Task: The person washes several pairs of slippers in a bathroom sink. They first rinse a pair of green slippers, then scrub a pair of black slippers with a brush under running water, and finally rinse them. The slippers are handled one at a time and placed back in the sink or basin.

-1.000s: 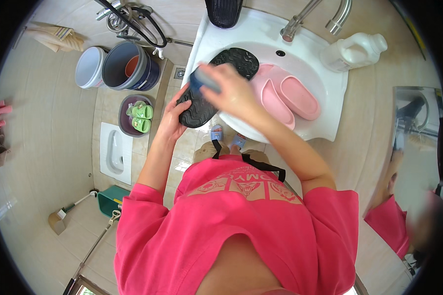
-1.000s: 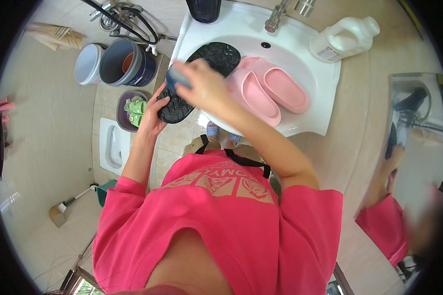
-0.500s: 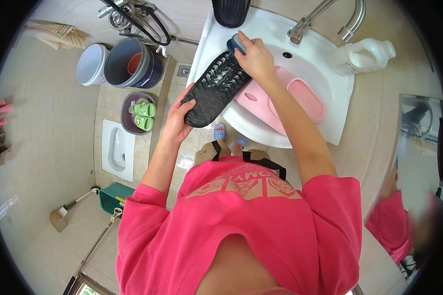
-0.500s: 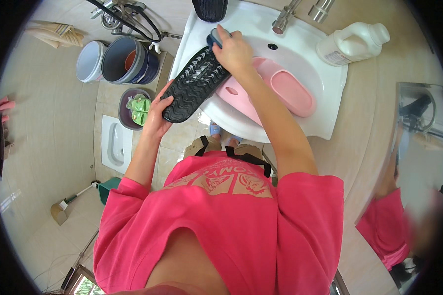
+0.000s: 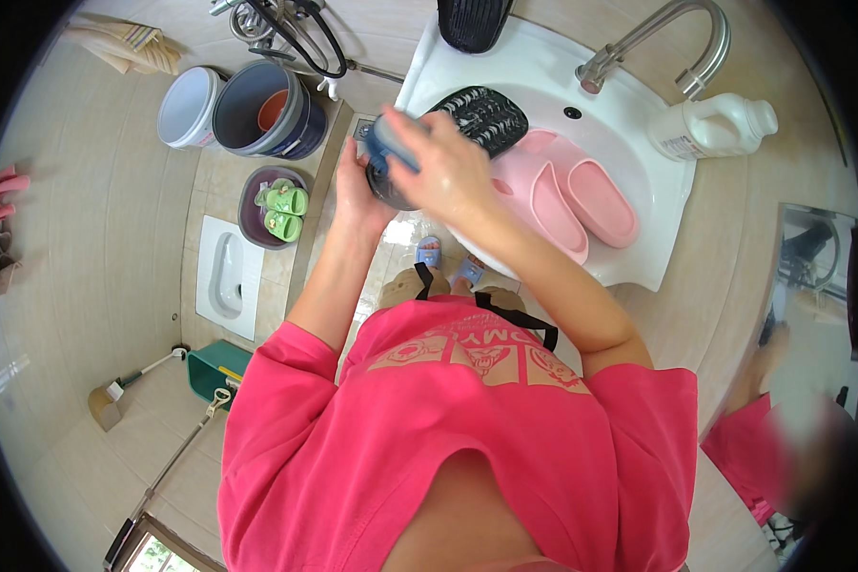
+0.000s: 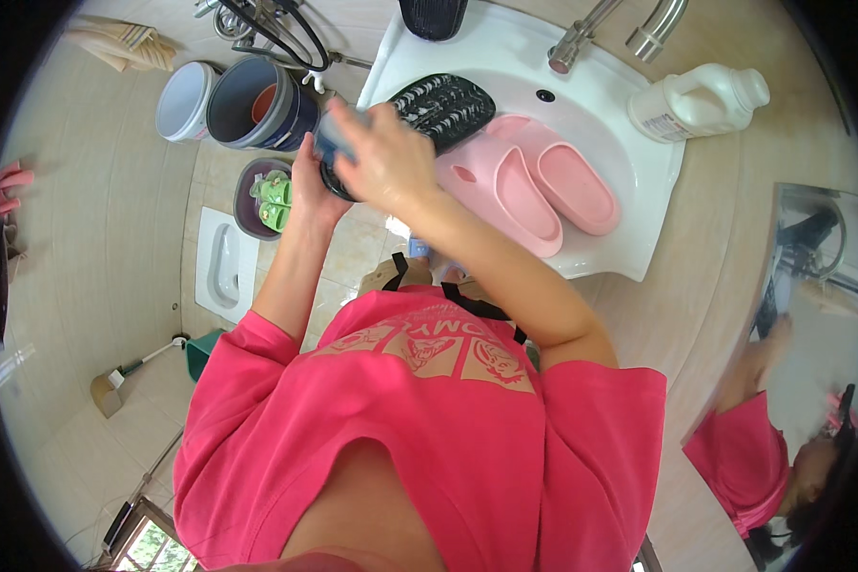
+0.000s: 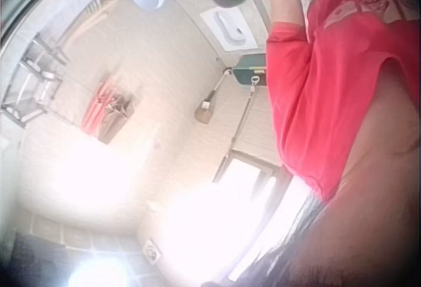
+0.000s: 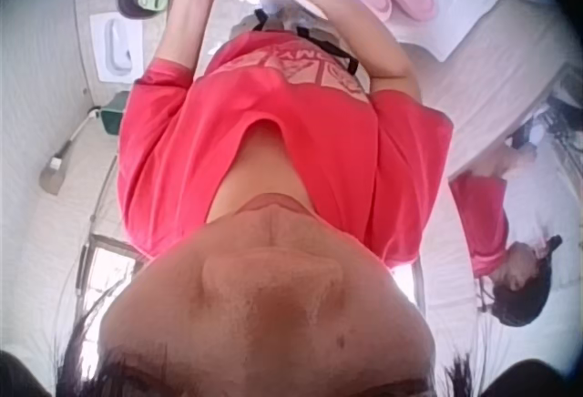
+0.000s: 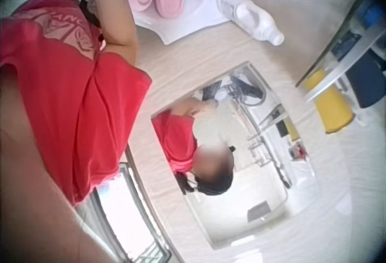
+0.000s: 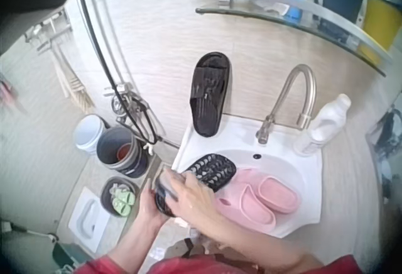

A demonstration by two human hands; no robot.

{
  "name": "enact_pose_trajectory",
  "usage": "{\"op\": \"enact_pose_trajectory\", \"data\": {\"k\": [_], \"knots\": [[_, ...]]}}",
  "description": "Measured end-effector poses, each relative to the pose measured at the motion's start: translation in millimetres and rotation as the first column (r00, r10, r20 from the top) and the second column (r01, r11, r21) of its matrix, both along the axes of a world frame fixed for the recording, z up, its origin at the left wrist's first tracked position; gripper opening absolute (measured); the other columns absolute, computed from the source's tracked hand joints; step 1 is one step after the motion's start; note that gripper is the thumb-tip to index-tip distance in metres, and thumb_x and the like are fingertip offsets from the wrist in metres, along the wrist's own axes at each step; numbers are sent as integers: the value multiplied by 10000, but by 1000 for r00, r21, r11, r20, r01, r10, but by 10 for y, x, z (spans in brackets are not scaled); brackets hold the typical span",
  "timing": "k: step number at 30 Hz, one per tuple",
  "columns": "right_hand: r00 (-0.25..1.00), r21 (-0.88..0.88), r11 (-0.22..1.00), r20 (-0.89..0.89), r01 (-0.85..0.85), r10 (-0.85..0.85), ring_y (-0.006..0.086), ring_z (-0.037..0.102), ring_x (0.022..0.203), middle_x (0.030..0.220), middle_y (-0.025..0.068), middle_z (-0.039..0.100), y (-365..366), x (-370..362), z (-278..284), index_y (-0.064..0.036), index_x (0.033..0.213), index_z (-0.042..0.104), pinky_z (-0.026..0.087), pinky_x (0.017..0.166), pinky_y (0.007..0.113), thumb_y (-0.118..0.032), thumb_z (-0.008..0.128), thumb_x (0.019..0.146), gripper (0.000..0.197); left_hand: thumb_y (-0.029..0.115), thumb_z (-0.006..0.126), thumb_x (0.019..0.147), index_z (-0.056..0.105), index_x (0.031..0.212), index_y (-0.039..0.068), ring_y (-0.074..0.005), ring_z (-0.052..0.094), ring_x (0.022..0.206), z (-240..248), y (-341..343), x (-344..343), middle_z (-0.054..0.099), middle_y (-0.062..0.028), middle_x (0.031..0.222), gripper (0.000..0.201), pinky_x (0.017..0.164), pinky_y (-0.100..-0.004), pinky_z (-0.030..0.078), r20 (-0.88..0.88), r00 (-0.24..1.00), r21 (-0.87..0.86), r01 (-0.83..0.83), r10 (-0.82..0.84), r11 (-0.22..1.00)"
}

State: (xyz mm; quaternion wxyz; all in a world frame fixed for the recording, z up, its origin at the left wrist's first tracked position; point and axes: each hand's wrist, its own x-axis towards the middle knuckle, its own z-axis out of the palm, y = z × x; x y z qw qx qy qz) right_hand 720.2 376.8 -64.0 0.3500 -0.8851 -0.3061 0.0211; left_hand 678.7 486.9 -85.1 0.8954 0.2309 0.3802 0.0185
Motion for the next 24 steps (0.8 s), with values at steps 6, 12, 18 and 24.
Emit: {"op": "enact_pose_trajectory", "data": {"k": [6, 12, 18, 24], "knots": [[984, 63, 986, 85, 153, -158, 320, 596, 787, 946, 150, 553, -250, 489, -351, -195, 1200, 524, 487, 673, 406, -279, 626, 713, 505, 491, 118, 930, 428, 1233, -13, -297, 502, 1097, -262, 88, 79, 534, -163, 1169, 665, 978, -419, 366, 134, 980, 30, 142, -145, 989], [990, 202, 972, -45, -121, 132, 295, 588, 770, 938, 116, 544, -102, -2, 81, -259, 1209, 528, 486, 689, 352, -235, 631, 721, 500, 505, 154, 921, 490, 1135, 22, -300, 520, 1049, -53, 66, 51, 512, -175, 1161, 625, 934, -448, 401, 61, 993, 71, 99, -104, 993], [979, -12, 997, 191, 73, -69, 301, 594, 761, 944, 134, 530, -197, 374, -291, -226, 1203, 510, 489, 627, 402, -223, 639, 717, 502, 488, 134, 925, 461, 1194, -19, -312, 500, 1098, -85, 64, 47, 539, -188, 1150, 660, 976, -446, 359, 46, 994, -20, 102, -101, 995], [998, 178, 984, 66, -6, -6, 313, 596, 733, 959, 134, 541, -234, 216, -52, -224, 1209, 518, 494, 647, 395, -232, 630, 691, 530, 478, 147, 926, 466, 1175, 5, -287, 488, 1113, -201, 72, 102, 552, -148, 1140, 622, 984, -417, 354, 3, 995, 24, 100, -100, 995]]}}
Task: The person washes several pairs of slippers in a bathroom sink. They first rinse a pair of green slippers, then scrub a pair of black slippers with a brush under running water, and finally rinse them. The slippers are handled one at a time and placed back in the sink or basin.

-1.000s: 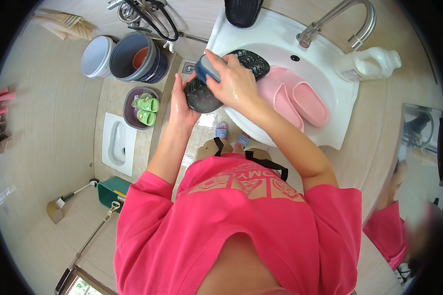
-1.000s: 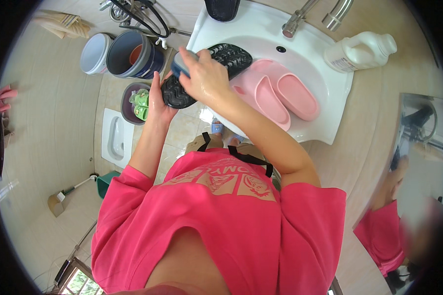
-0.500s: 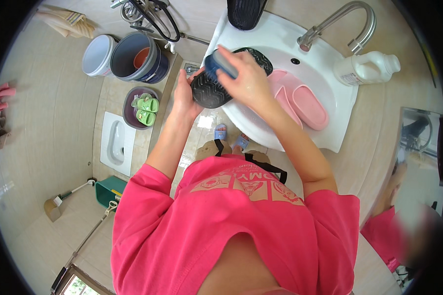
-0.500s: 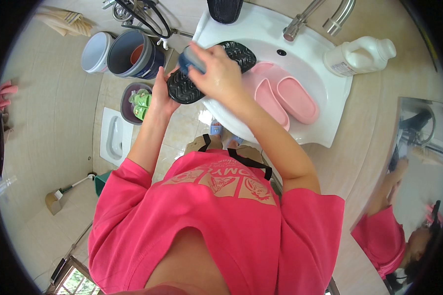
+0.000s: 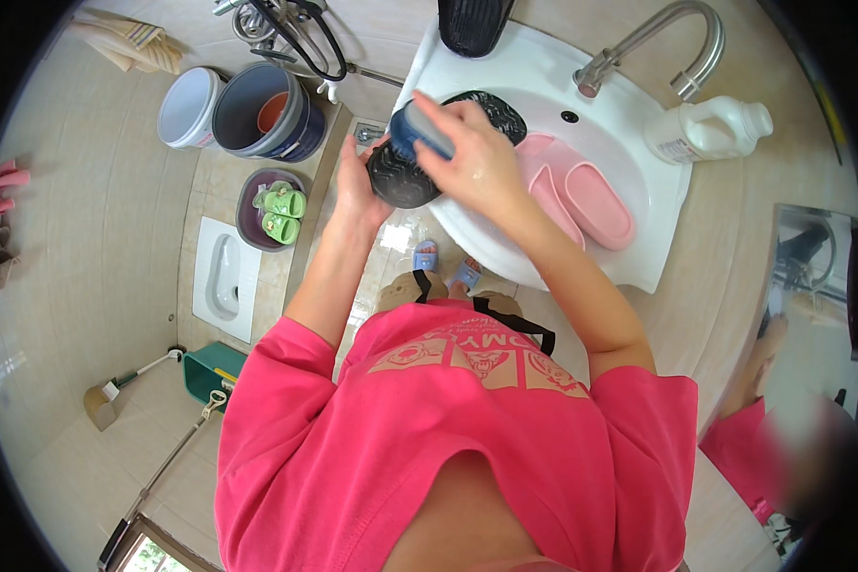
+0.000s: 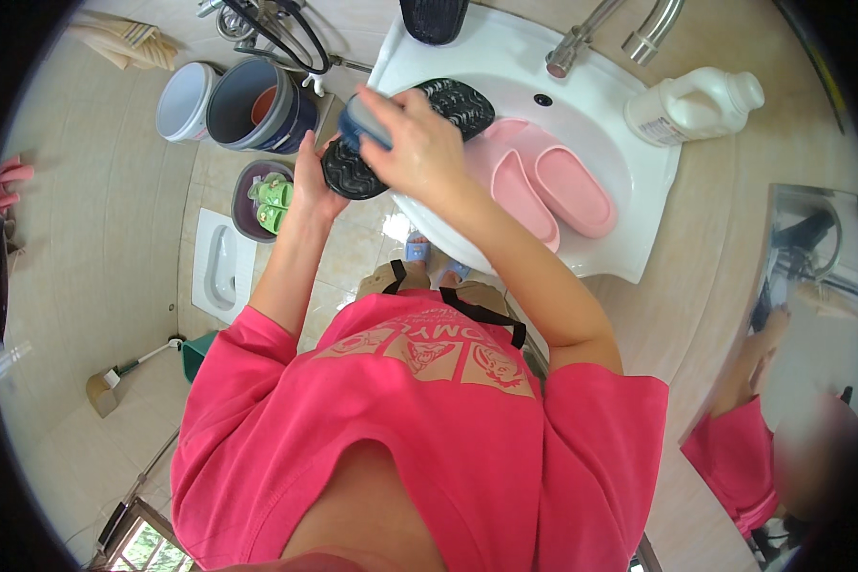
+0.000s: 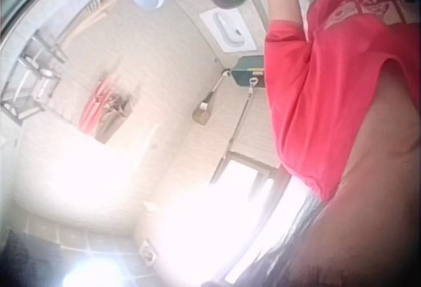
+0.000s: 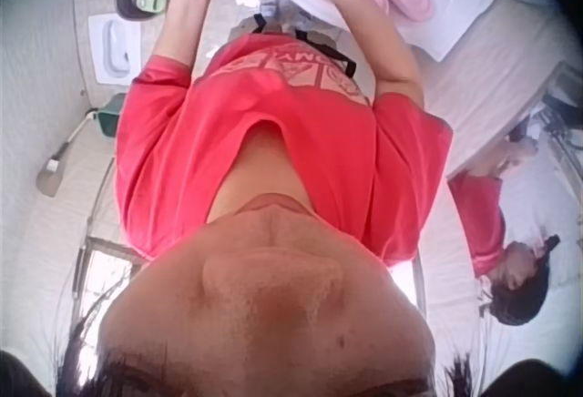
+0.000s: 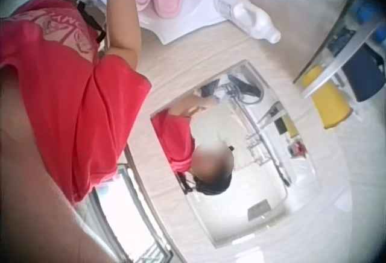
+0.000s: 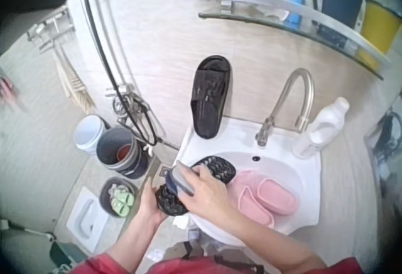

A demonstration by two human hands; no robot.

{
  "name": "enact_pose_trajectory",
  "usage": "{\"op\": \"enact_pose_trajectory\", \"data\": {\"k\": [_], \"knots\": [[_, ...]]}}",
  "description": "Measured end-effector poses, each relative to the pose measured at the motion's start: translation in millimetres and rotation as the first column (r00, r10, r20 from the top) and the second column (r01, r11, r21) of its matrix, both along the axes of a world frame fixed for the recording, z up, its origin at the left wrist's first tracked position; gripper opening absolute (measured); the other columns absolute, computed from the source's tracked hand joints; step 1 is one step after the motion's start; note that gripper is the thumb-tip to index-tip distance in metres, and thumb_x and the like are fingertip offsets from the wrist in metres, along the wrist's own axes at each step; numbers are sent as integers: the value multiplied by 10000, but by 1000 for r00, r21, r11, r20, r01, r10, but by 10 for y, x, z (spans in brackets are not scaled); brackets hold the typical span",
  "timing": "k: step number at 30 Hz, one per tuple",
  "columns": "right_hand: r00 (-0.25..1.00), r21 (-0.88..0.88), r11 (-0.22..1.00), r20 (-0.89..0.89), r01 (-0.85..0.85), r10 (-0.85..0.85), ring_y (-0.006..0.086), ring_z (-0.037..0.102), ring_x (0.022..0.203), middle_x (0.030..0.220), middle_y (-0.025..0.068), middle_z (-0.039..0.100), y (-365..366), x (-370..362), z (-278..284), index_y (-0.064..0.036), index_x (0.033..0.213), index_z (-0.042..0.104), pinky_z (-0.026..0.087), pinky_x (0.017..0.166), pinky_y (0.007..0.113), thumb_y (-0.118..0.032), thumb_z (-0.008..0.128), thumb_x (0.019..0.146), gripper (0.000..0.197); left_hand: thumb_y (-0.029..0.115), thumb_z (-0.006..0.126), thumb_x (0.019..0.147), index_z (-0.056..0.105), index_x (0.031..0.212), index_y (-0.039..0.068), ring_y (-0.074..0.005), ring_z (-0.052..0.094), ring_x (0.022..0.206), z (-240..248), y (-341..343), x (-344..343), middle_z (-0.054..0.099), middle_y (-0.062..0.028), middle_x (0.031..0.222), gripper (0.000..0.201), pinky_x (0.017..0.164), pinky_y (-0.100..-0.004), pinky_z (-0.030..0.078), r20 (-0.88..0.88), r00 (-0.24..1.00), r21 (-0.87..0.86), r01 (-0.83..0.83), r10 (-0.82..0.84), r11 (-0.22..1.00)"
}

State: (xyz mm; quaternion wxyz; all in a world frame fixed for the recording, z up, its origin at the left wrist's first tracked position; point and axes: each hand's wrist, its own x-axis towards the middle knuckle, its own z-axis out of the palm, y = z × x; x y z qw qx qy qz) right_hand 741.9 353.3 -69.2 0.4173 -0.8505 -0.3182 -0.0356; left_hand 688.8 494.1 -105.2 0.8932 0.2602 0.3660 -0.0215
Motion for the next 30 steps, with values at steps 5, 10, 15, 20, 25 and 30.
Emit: {"op": "enact_pose_trajectory", "data": {"k": [5, 10, 15, 20, 25, 30], "knots": [[986, 13, 986, -28, -165, 165, 297, 596, 759, 985, 123, 533, 146, -299, 143, -253, 1222, 508, 496, 641, 379, -224, 639, 697, 542, 512, 154, 901, 481, 1168, 22, -296, 501, 1078, -313, 209, -164, 540, -149, 1130, 647, 951, -450, 374, 616, 787, -426, 299, 32, 854], [993, -158, 987, 114, 37, -19, 316, 597, 742, 952, 147, 529, 96, 17, -230, -227, 1228, 480, 497, 598, 402, -248, 636, 720, 531, 463, 195, 919, 481, 1171, -8, -317, 507, 1083, 98, -40, -85, 538, -191, 1142, 606, 958, -449, 372, -19, 999, -46, -34, 34, 998], [983, -221, 962, 119, 160, -136, 319, 598, 725, 932, 156, 527, 53, 257, -394, -192, 1221, 481, 495, 579, 410, -269, 616, 757, 489, 472, 177, 916, 437, 1232, -30, -313, 492, 1109, -43, -44, -38, 511, -196, 1195, 648, 979, -430, 354, 62, 998, -23, -21, 23, 1000], [981, -25, 992, -144, 125, -127, 364, 580, 827, 985, 185, 529, 48, 193, -220, -167, 1246, 471, 477, 720, 418, -325, 579, 777, 506, 491, 321, 876, 465, 1225, 38, -298, 486, 1120, 81, -26, -108, 518, -147, 1205, 589, 993, -452, 329, 208, 978, -105, 32, -10, 994], [972, 50, 998, -233, -28, 39, 355, 580, 811, 964, 165, 520, 177, -215, 71, -171, 1259, 455, 481, 696, 414, -302, 587, 756, 536, 517, 305, 868, 456, 1229, 111, -277, 436, 1162, 83, -200, -184, 483, -104, 1240, 564, 996, -485, 300, 264, 961, -130, -49, 82, 990], [999, -121, 993, 32, -8, 12, 323, 596, 751, 958, 151, 528, 262, -234, 11, -256, 1249, 469, 499, 622, 393, -267, 615, 750, 520, 485, 270, 867, 432, 1248, 110, -295, 412, 1187, 38, -211, -211, 464, -114, 1264, 558, 991, -509, 301, 201, 977, -109, -46, 68, 993]]}}
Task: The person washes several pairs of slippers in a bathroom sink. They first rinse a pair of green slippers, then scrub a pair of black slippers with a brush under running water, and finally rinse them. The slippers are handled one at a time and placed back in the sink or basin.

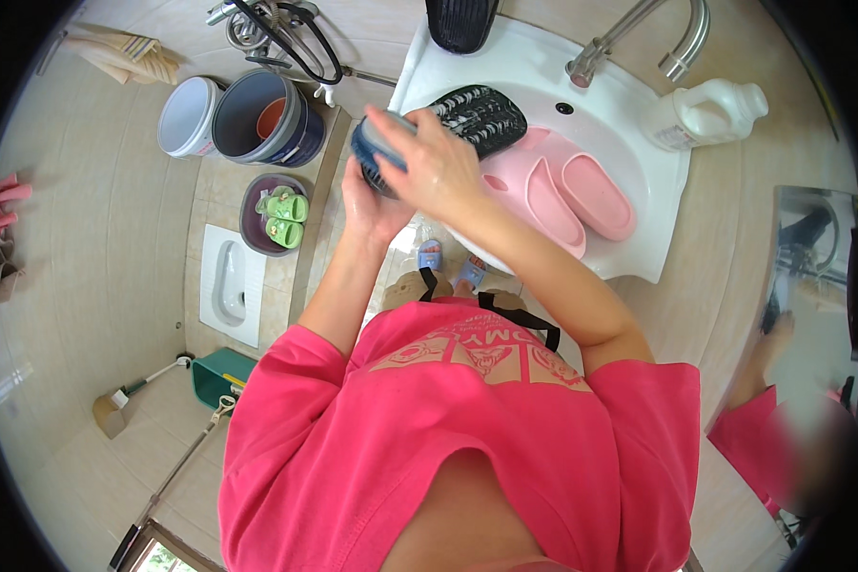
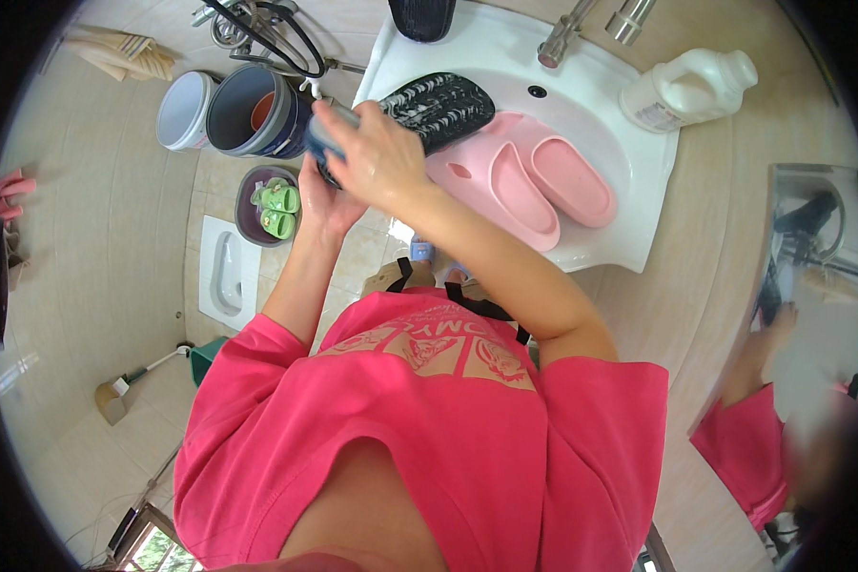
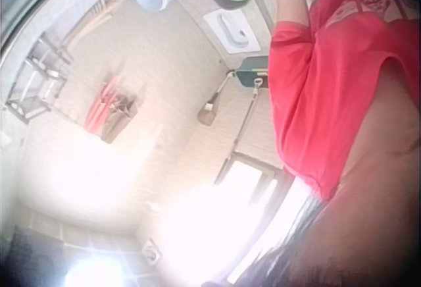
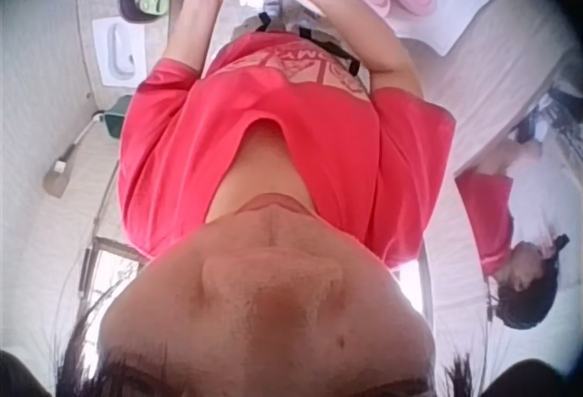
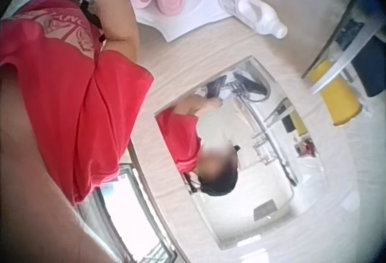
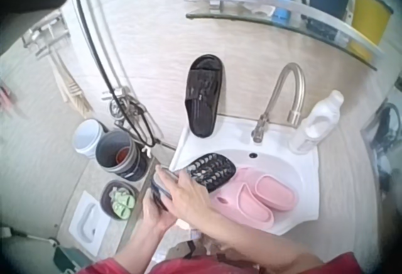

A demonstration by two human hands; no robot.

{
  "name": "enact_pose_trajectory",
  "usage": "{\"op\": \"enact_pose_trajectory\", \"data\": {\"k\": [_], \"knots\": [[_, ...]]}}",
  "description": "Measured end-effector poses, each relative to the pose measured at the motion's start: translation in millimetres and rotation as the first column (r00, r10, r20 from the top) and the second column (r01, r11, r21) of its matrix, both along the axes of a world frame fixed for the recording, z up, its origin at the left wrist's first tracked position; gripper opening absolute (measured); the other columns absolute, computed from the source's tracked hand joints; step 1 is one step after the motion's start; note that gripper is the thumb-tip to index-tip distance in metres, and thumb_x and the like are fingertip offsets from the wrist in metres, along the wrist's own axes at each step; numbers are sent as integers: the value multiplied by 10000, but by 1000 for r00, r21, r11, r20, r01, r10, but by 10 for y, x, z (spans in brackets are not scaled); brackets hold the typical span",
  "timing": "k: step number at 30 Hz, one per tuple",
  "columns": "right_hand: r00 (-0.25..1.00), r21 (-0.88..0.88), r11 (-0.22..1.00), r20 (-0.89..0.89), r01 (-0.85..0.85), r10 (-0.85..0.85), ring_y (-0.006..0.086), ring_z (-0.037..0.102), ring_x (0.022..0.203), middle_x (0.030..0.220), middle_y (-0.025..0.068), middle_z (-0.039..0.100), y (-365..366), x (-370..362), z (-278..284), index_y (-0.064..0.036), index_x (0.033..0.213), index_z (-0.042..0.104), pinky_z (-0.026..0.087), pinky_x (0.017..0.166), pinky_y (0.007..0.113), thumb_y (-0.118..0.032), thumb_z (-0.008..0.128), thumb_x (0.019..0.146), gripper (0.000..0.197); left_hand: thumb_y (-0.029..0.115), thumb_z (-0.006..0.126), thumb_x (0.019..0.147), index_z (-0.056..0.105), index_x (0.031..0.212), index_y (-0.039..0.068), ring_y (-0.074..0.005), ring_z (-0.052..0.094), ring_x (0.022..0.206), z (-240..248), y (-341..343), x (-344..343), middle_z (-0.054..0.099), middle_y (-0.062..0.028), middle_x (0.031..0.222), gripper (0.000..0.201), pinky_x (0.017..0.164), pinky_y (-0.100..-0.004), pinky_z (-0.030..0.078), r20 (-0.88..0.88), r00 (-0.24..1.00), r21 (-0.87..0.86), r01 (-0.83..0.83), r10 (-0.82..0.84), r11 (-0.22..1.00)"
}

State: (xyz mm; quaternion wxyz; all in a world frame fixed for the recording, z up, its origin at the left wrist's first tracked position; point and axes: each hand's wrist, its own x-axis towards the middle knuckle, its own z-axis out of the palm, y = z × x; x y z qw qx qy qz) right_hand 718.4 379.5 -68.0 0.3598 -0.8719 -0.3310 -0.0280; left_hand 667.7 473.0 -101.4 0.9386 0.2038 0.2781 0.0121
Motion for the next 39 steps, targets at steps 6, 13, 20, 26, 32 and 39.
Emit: {"op": "enact_pose_trajectory", "data": {"k": [6, 13, 20, 26, 32, 39], "knots": [[962, -115, 967, 177, 228, -206, 302, 595, 720, 895, 147, 525, -287, 600, -421, -209, 1223, 484, 491, 569, 410, -279, 618, 745, 501, 399, 263, 866, 371, 1280, 36, -352, 405, 1196, 51, -34, 37, 439, -174, 1277, 561, 978, -588, 307, 148, 972, -102, 196, -180, 975], [993, 124, 990, -107, 60, -47, 304, 583, 821, 949, 130, 537, -245, 265, 53, -220, 1248, 484, 477, 711, 369, -251, 610, 757, 508, 446, 224, 870, 396, 1260, 61, -318, 422, 1182, 144, 10, 102, 452, -152, 1263, 575, 994, -518, 321, -13, 987, 1, 160, -160, 987], [1000, 112, 994, -4, -13, 13, 312, 593, 762, 955, 135, 535, -122, -36, 48, -237, 1233, 492, 497, 621, 382, -209, 632, 732, 521, 404, 229, 885, 457, 1208, 89, -271, 443, 1158, -70, 68, 91, 482, -122, 1226, 505, 987, -446, 334, 136, 988, -176, 101, -78, 979], [981, -114, 983, 147, 145, -127, 310, 589, 747, 951, 151, 513, -340, 352, -320, -229, 1247, 457, 505, 595, 391, -261, 624, 751, 524, 373, 246, 872, 389, 1264, 39, -350, 407, 1191, 137, 4, 88, 440, -169, 1277, 534, 969, -579, 316, -10, 986, -70, 168, -169, 983], [962, -115, 964, 163, 239, -219, 327, 593, 735, 951, 162, 532, -486, 636, -486, -196, 1229, 477, 501, 604, 402, -258, 615, 755, 498, 347, 212, 875, 364, 1271, 12, -374, 414, 1180, 102, 5, 118, 433, -191, 1276, 540, 952, -590, 343, 43, 980, -64, 198, -195, 978], [997, 100, 995, -72, 17, -10, 319, 584, 799, 1003, 131, 530, -250, 39, 117, -229, 1254, 472, 488, 670, 376, -242, 611, 754, 518, 432, 285, 850, 454, 1210, 61, -282, 486, 1106, 80, -13, 101, 508, -127, 1201, 544, 959, -453, 369, -31, 998, -61, 57, -59, 997]]}}
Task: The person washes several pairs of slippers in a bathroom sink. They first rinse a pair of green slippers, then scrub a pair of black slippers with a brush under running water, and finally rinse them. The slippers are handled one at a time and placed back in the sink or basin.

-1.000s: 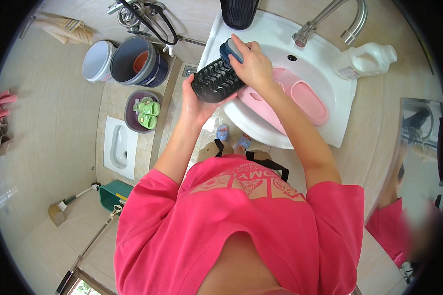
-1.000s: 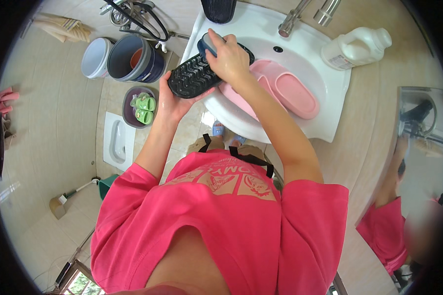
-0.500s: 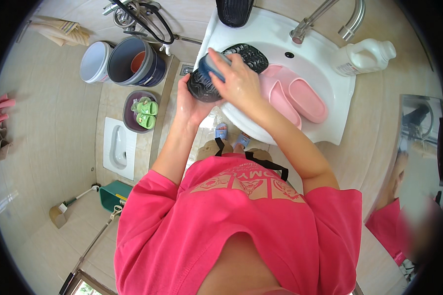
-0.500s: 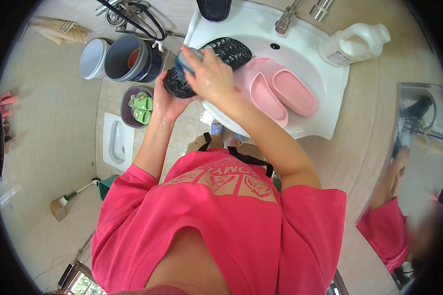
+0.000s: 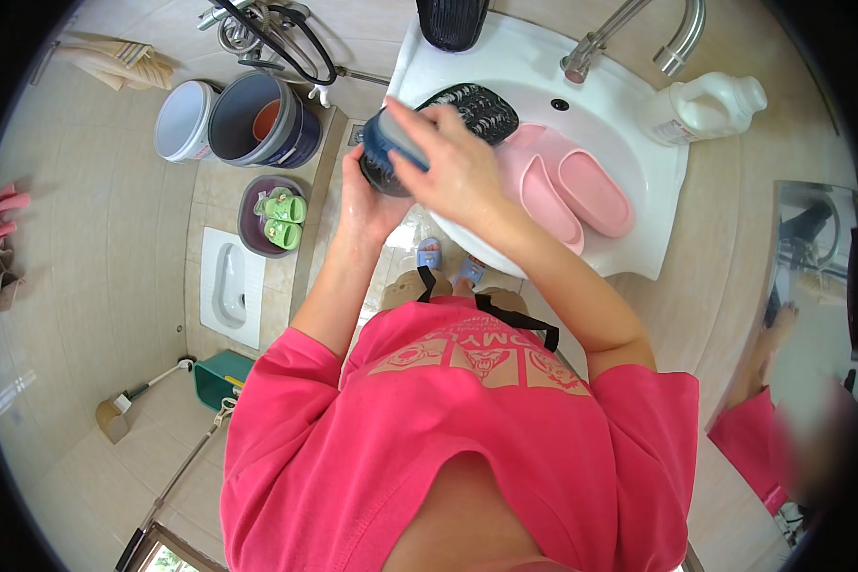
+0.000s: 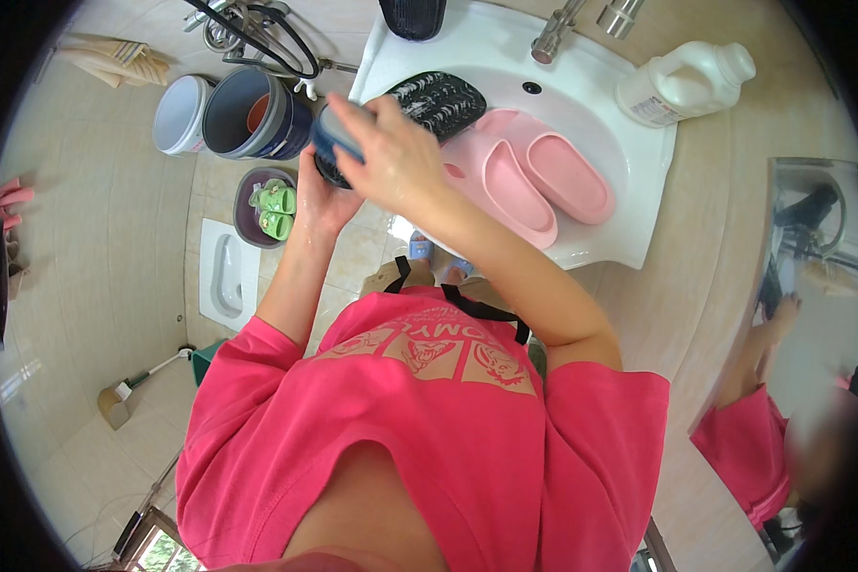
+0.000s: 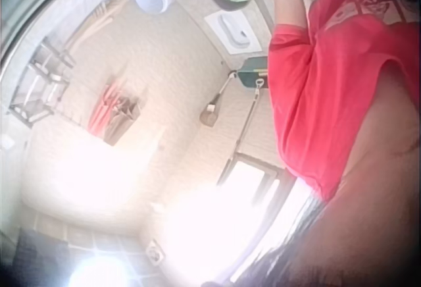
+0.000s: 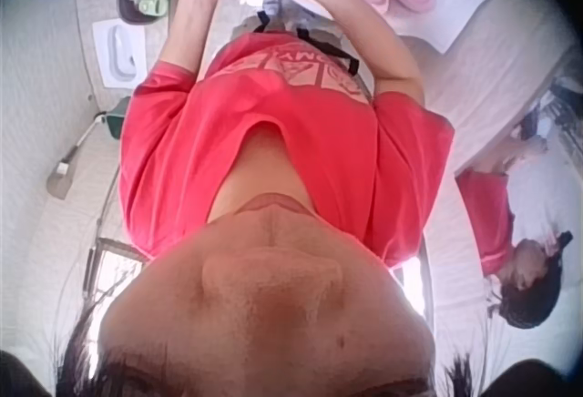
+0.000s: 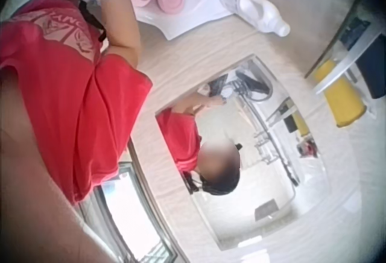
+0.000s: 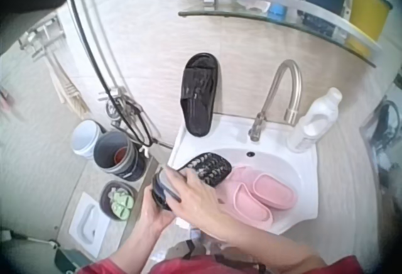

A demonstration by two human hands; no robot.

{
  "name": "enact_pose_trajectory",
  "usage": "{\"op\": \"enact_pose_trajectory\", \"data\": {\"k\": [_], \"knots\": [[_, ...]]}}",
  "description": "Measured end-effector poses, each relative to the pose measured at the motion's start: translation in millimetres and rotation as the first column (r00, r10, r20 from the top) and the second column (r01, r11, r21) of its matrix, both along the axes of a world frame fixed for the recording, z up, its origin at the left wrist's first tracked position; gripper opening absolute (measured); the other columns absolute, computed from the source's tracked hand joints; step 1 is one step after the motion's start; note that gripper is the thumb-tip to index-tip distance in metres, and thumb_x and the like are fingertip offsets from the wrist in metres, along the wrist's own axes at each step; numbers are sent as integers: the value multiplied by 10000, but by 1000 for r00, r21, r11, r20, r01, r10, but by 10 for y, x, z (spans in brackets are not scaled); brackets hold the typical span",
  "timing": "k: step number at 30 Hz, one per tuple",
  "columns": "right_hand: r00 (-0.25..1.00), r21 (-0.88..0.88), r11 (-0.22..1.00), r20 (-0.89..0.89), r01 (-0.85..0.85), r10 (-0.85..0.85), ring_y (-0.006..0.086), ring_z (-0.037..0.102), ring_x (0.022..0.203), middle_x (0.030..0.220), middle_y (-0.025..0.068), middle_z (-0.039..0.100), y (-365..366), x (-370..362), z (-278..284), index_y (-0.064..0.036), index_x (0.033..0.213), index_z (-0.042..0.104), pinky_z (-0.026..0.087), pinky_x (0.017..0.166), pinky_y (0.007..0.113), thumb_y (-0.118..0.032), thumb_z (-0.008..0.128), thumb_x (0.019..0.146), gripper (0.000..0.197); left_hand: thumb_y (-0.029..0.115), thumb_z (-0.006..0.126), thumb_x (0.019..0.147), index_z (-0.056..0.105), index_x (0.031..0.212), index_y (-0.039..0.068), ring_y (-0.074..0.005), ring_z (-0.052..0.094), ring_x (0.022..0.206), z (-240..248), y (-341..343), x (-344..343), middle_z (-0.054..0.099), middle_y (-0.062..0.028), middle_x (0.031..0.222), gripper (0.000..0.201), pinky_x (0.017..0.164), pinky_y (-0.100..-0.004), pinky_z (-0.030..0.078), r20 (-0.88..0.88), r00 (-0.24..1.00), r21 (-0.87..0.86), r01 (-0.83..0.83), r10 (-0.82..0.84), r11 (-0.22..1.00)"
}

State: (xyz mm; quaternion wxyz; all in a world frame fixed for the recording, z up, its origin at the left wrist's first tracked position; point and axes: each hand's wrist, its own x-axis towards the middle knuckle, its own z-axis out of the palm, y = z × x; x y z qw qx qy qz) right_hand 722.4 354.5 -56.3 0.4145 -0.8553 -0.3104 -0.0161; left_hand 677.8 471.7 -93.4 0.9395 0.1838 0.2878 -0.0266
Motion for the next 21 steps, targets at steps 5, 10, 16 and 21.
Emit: {"op": "enact_pose_trajectory", "data": {"k": [5, 10, 16, 21], "knots": [[986, 15, 998, 162, -53, 50, 313, 584, 751, 934, 143, 500, 115, -98, -100, -208, 1257, 450, 496, 599, 390, -236, 641, 715, 576, 443, 259, 858, 446, 1216, 56, -292, 460, 1134, -266, 157, -52, 487, -134, 1227, 559, 980, -483, 335, 273, 959, -264, 149, -74, 953], [945, -216, 944, 270, 247, -185, 314, 583, 749, 950, 154, 507, -204, 507, -633, -213, 1239, 461, 496, 588, 399, -259, 638, 740, 531, 368, 268, 862, 395, 1253, 28, -359, 405, 1189, 73, -22, 12, 438, -178, 1275, 534, 968, -601, 305, 20, 995, -29, 98, -98, 995], [961, -124, 958, 132, 258, -242, 331, 580, 763, 982, 160, 505, -402, 653, -612, -186, 1243, 451, 493, 643, 405, -249, 605, 769, 502, 363, 302, 864, 409, 1238, 13, -369, 439, 1158, 90, 28, 36, 459, -191, 1249, 523, 949, -596, 335, 75, 989, -10, 130, -129, 991], [998, 114, 991, 7, 63, -64, 349, 567, 816, 1009, 147, 481, -151, 8, -137, -168, 1255, 404, 486, 662, 421, -217, 611, 760, 539, 342, 374, 882, 479, 1166, 23, -300, 506, 1083, 62, 73, -1, 528, -146, 1171, 439, 934, -514, 385, 114, 987, 70, 102, -110, 992]]}}
